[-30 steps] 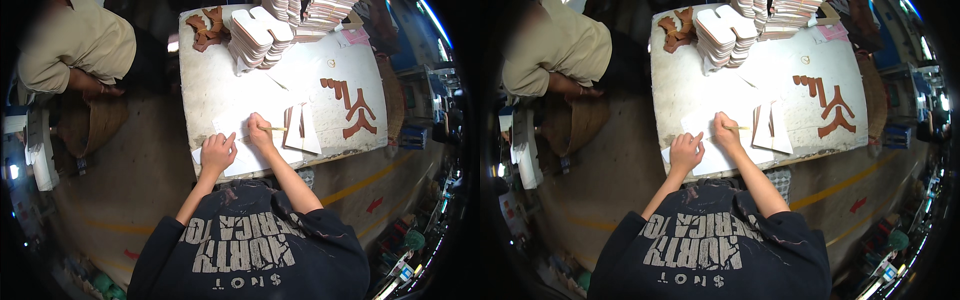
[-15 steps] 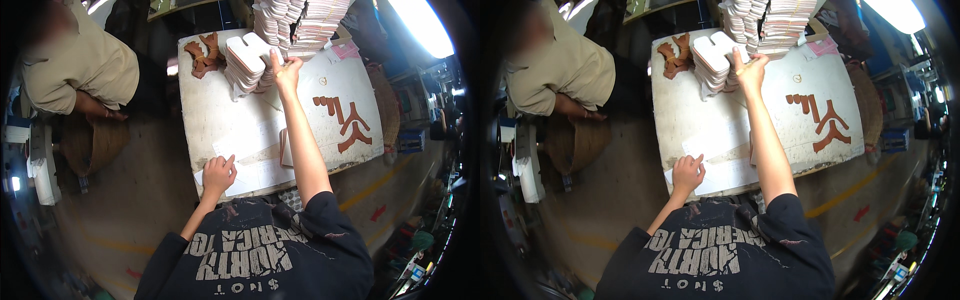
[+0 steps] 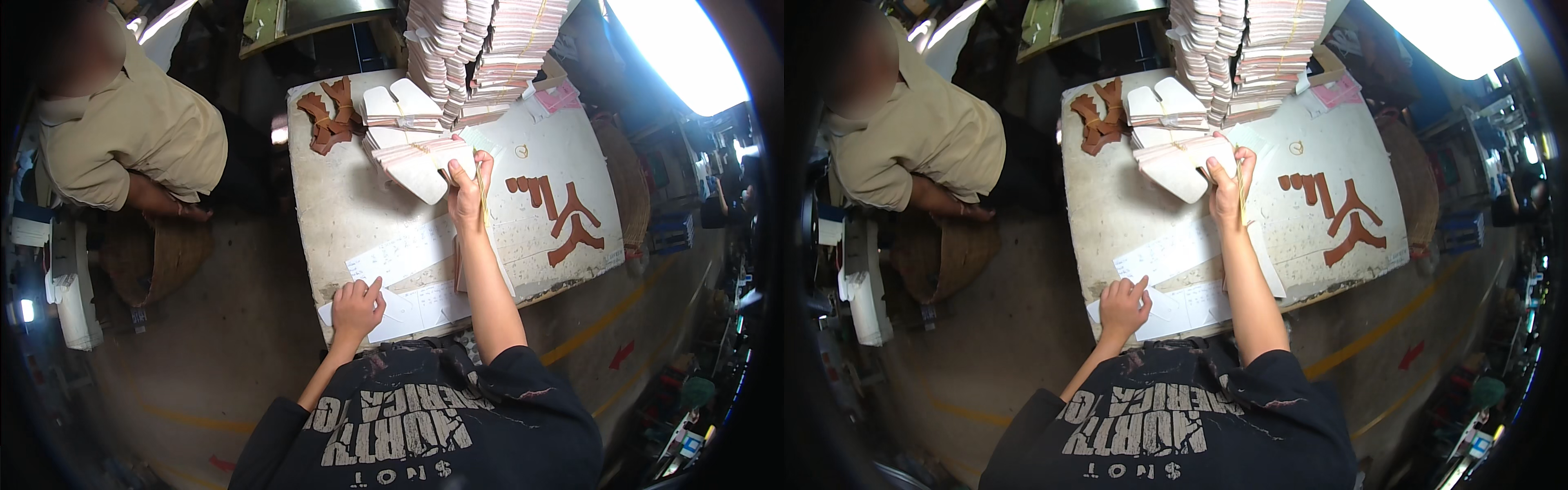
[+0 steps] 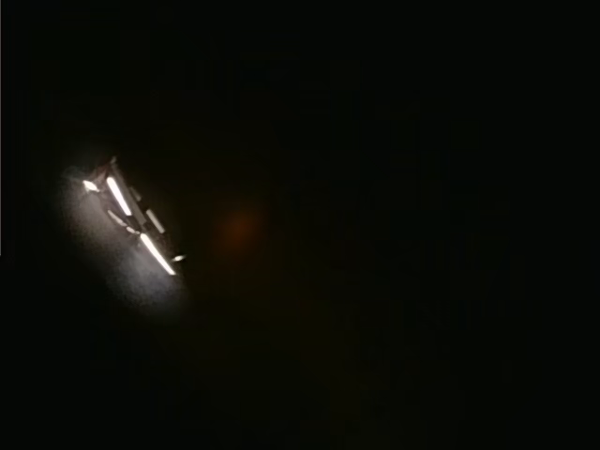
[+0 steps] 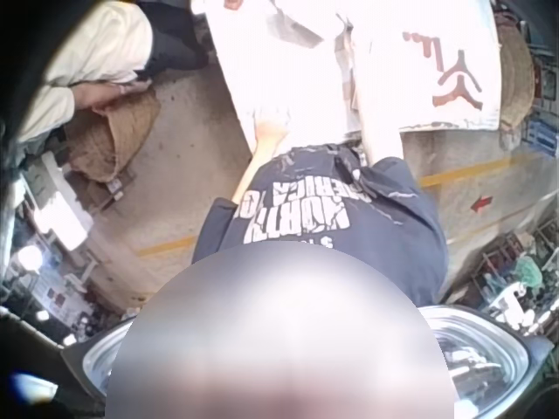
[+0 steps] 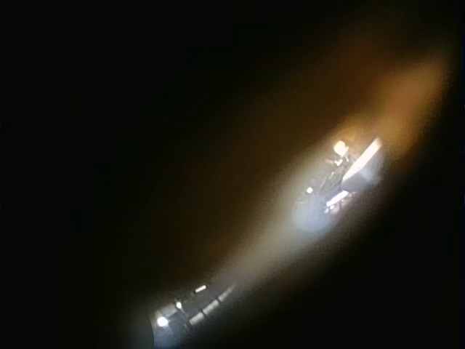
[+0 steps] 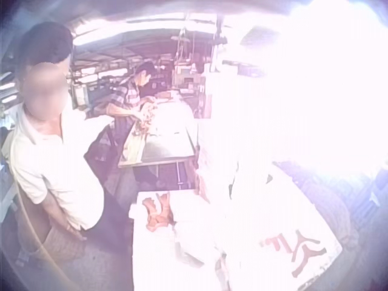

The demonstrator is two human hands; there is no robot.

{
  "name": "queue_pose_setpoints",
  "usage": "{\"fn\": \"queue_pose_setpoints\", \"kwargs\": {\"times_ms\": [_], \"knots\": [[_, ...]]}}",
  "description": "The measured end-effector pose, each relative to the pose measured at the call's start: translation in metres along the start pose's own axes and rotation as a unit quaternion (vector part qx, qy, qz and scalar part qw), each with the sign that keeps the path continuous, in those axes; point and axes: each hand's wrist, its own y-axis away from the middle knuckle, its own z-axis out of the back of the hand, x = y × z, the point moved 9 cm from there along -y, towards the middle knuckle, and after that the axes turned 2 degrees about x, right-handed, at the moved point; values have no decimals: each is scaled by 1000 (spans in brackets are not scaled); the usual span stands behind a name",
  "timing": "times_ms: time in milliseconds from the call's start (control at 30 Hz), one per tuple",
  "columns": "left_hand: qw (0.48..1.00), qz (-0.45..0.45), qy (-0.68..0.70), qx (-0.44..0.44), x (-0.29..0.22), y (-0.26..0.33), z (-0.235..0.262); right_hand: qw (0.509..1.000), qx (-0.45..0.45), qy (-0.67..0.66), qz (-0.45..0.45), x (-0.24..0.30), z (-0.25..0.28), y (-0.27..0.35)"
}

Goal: The person walks through a factory floor and approaches a work table. They count stacks of flat, shoe-shaped cardboard pieces, write on a paper sheet, and bundle the pieces with rubber bands. The person then places the paper sheet on a stack of items and picks up a plastic-wrapped package.

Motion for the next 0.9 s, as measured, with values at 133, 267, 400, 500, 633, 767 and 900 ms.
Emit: {"fn": "queue_pose_setpoints", "kwargs": {"times_ms": [133, 267, 400, 500, 633, 767, 900], "knots": [[1000, -2, -10, 1, 0, 0, 0, 998, 6, -15, -56, -15, 3, 38], [1000, -3, -15, 3, 0, 0, 0, 983, -109, 89, -121, -53, 23, 73], [1000, -2, -8, 0, 0, 0, 0, 866, -61, 492, 64, -23, -5, 62], [1000, 6, -3, 8, 2, 1, -2, 756, -2, 623, 200, 8, -40, 29], [1000, 2, -7, 3, 2, 1, -1, 641, 158, 677, 325, 11, -101, -35], [1000, 14, 16, 14, 4, 0, 1, 534, 299, 732, 299, -26, -135, -79], [998, 28, 61, 15, 8, 0, 7, 432, 357, 776, 289, -46, -143, -83]]}}
